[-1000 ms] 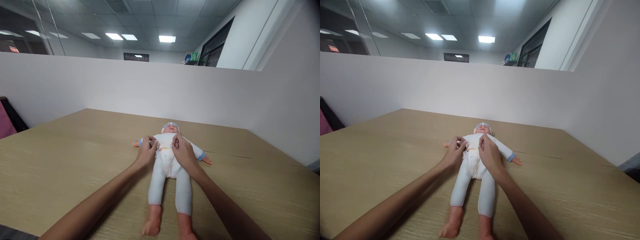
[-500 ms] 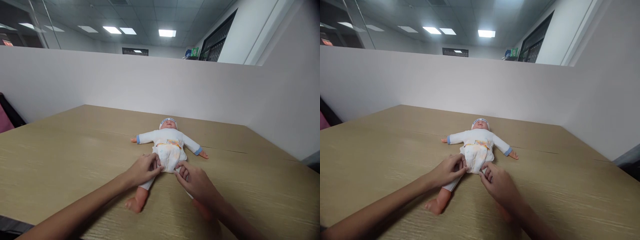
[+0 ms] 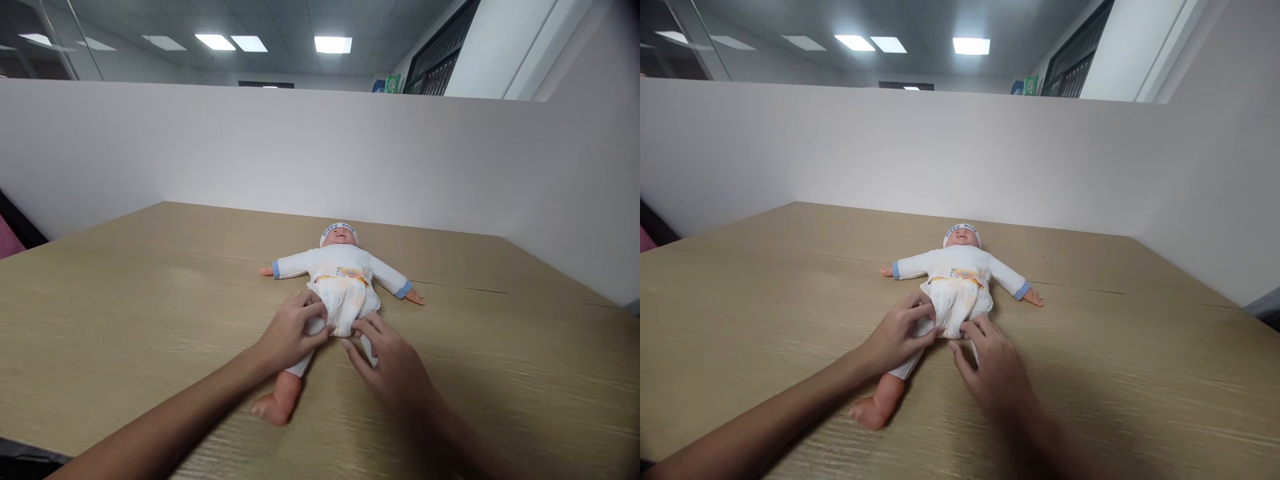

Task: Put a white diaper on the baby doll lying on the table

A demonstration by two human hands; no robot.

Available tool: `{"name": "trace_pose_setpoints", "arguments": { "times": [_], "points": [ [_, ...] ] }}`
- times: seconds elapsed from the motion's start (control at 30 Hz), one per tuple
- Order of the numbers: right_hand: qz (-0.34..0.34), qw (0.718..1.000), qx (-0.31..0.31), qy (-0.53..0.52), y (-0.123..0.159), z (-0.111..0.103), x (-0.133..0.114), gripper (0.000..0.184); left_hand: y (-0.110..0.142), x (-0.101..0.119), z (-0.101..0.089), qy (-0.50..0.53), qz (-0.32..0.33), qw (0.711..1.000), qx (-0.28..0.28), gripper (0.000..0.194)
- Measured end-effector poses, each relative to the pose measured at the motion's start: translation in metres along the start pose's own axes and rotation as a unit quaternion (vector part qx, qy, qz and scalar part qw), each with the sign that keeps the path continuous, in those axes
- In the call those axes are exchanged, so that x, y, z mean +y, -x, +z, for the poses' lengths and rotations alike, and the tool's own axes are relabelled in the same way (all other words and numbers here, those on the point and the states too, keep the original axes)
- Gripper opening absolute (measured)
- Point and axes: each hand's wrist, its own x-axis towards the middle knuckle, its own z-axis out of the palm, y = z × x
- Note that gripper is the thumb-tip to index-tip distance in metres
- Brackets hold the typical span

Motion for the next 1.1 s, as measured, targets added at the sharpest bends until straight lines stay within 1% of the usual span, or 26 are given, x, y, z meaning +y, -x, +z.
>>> {"name": "trace_pose_setpoints", "arguments": {
  "times": [0.07,0.1,0.33,0.47,0.6,0.7,0.8,0.97,1.03,1.1],
  "points": [
    [-0.001,1.000,0.002,-0.009,0.0012,-0.0007,-0.0022,0.014,0.0008,-0.0001,-0.0003,0.012,0.017,1.000,0.018,0.009],
    [-0.003,1.000,0.004,-0.014,0.0018,-0.0011,-0.0031,0.016,0.0013,-0.0001,-0.0004,0.014,0.018,1.000,0.018,0.009],
    [-0.014,0.999,0.005,-0.044,0.0040,-0.0002,-0.0035,0.025,0.0022,-0.0015,0.0015,0.019,0.002,1.000,-0.001,0.011],
    [-0.010,0.998,0.018,-0.051,0.0034,0.0028,-0.0044,0.023,-0.0028,-0.0037,0.0018,0.039,0.006,0.999,-0.025,0.014],
    [0.001,0.998,0.028,-0.052,0.0037,0.0048,-0.0062,0.019,-0.0052,-0.0011,-0.0003,0.051,0.005,0.998,-0.028,0.016],
    [0.009,0.998,0.037,-0.050,0.0051,0.0056,-0.0059,0.021,-0.0038,0.0027,-0.0024,0.051,0.006,0.998,-0.029,0.014],
    [0.009,0.998,0.028,-0.063,0.0063,0.0054,-0.0040,0.022,-0.0022,0.0043,-0.0032,0.050,-0.003,0.998,-0.027,0.012],
    [0.002,0.997,0.017,-0.074,0.0032,0.0023,-0.0028,0.024,-0.0023,0.0005,-0.0008,0.059,-0.027,0.997,-0.032,0.015],
    [0.013,0.997,0.004,-0.072,0.0001,0.0002,-0.0037,0.024,-0.0026,-0.0017,0.0005,0.064,-0.034,0.997,-0.034,0.017],
    [0.038,0.997,-0.007,-0.070,-0.0033,-0.0018,-0.0045,0.026,-0.0026,-0.0039,0.0016,0.069,-0.048,0.996,-0.030,0.018]
  ]
}}
